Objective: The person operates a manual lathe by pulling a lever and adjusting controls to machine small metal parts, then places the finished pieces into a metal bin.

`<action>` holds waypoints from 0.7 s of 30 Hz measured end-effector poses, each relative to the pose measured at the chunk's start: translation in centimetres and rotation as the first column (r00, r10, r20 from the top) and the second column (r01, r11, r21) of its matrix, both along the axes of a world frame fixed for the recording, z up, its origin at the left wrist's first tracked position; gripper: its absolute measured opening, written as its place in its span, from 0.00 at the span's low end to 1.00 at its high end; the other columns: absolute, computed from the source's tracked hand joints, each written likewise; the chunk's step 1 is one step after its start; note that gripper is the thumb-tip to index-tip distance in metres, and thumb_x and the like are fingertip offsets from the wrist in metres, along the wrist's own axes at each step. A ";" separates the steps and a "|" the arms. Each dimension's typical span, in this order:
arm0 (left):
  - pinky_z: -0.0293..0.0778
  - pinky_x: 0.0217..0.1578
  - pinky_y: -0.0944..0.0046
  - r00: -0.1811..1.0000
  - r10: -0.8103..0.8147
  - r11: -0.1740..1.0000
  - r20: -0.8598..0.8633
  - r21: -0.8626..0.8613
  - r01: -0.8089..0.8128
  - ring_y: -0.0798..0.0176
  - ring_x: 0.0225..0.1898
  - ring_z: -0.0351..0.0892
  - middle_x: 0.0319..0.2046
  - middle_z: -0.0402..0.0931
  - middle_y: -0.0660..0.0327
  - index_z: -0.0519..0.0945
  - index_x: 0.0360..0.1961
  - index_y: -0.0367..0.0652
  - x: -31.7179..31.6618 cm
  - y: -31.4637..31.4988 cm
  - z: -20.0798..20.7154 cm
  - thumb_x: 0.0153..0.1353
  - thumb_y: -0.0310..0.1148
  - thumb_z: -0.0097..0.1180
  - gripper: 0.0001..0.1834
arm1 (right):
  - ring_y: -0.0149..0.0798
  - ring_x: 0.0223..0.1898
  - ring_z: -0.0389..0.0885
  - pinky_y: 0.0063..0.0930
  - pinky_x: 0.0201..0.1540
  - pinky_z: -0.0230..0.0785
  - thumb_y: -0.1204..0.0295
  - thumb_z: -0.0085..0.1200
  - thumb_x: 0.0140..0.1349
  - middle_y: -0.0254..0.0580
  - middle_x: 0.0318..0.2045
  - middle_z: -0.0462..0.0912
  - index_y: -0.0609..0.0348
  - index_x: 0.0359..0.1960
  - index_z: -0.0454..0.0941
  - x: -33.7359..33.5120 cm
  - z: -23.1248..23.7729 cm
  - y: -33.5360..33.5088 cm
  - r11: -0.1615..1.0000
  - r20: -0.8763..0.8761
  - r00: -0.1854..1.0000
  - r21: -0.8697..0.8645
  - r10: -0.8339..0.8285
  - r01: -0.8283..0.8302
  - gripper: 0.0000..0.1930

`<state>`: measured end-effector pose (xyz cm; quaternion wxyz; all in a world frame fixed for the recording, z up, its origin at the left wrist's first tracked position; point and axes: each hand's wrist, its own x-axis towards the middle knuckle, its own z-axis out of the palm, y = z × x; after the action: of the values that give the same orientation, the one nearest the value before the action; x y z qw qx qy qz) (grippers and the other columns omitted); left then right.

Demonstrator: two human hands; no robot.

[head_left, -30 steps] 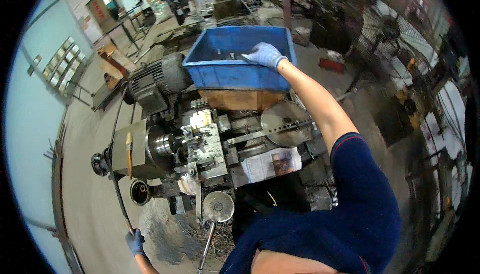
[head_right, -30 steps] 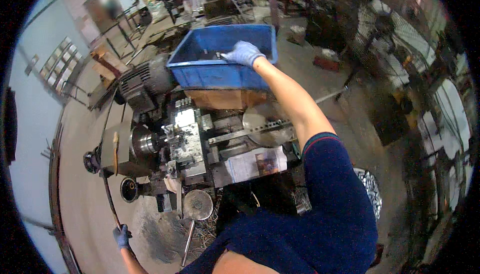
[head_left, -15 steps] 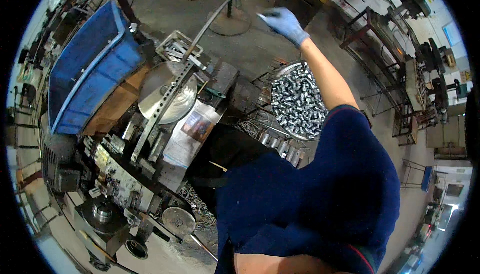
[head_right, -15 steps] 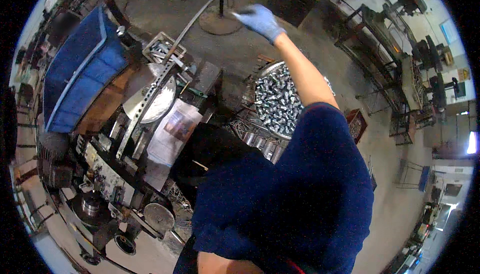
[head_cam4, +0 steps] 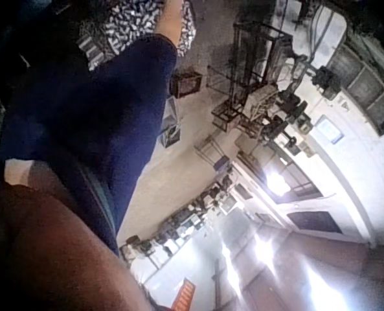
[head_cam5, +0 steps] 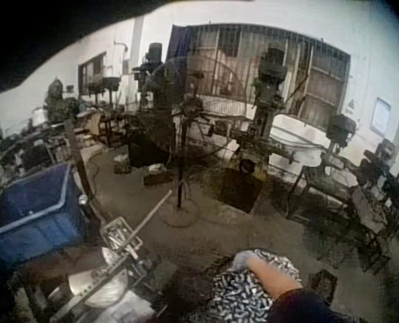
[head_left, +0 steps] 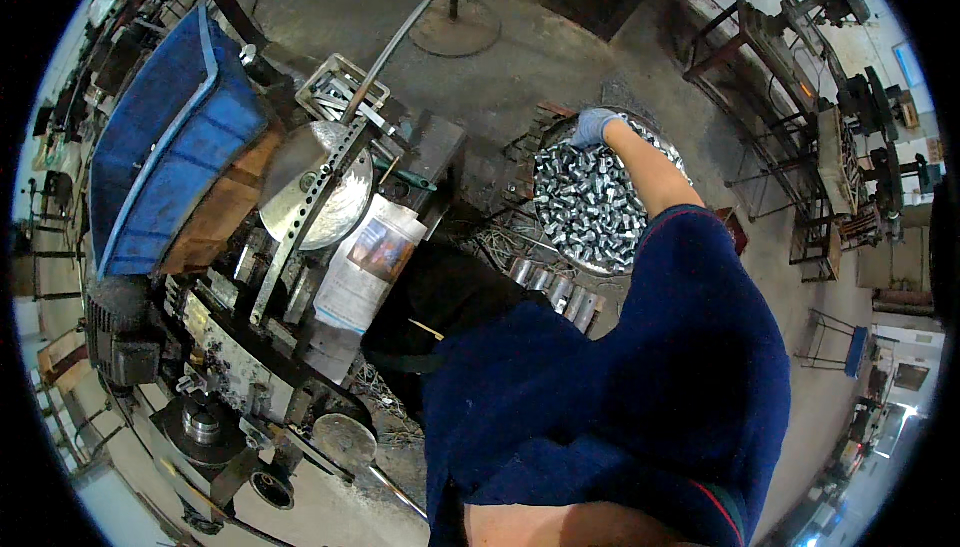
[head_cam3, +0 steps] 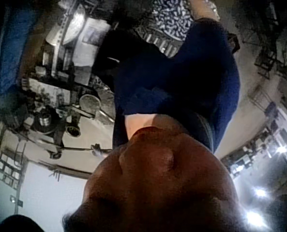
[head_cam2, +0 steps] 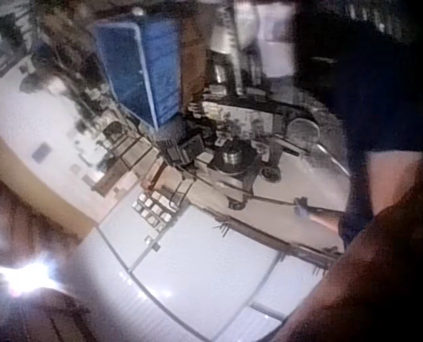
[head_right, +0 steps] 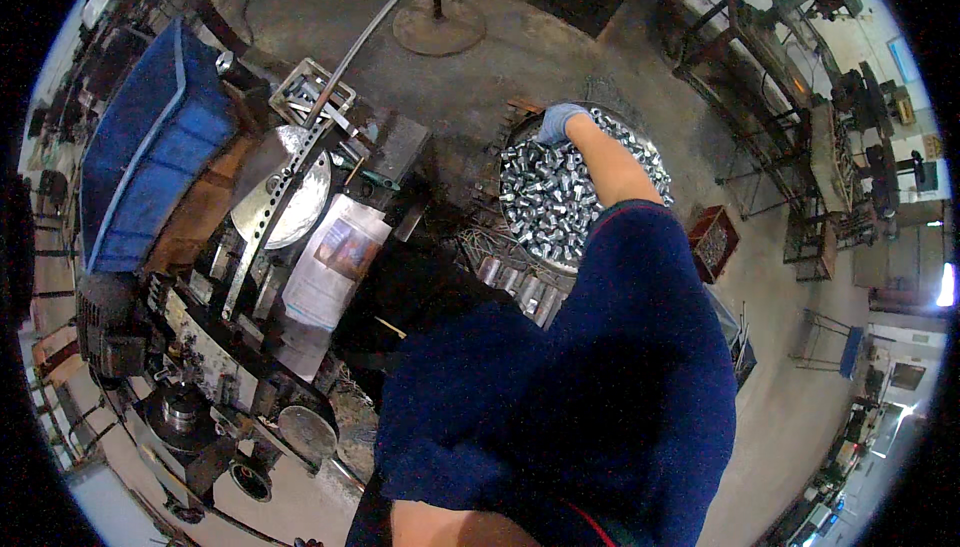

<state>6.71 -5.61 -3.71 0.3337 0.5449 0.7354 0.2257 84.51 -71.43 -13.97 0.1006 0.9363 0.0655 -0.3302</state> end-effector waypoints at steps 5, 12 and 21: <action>0.72 0.24 0.59 0.999 -0.027 1.000 -0.029 0.001 0.027 0.60 0.18 0.70 0.17 0.72 0.55 0.76 0.30 0.37 0.6 -0.6 0.3 0.53 0.43 0.61 0.18 | 0.49 0.47 0.77 0.37 0.50 0.68 0.48 0.54 0.45 0.54 0.44 0.78 0.62 0.39 0.80 0.9 -0.1 -1.7 0.990 0.026 0.997 0.125 -0.072 0.068 0.29; 0.72 0.23 0.58 0.997 -0.037 0.999 -0.066 0.003 0.037 0.60 0.18 0.70 0.17 0.72 0.55 0.76 0.30 0.36 0.6 -1.4 0.5 0.53 0.43 0.61 0.18 | 0.53 0.46 0.77 0.37 0.49 0.67 0.47 0.55 0.45 0.57 0.43 0.78 0.64 0.40 0.79 2.0 -0.5 -2.9 0.961 0.069 0.979 0.218 -0.191 0.172 0.31; 0.72 0.23 0.58 0.991 -0.059 0.998 -0.118 0.013 0.061 0.61 0.17 0.70 0.17 0.72 0.56 0.76 0.30 0.35 0.5 -1.4 0.6 0.54 0.44 0.61 0.19 | 0.51 0.47 0.76 0.38 0.50 0.67 0.46 0.50 0.47 0.54 0.45 0.78 0.62 0.41 0.78 1.0 -1.9 0.0 0.982 -0.002 0.997 0.174 -0.072 0.071 0.30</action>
<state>7.22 -7.06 -3.12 0.2920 0.5818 0.7352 0.1890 85.55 -71.48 -15.88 0.0067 0.9438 0.0604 -0.3248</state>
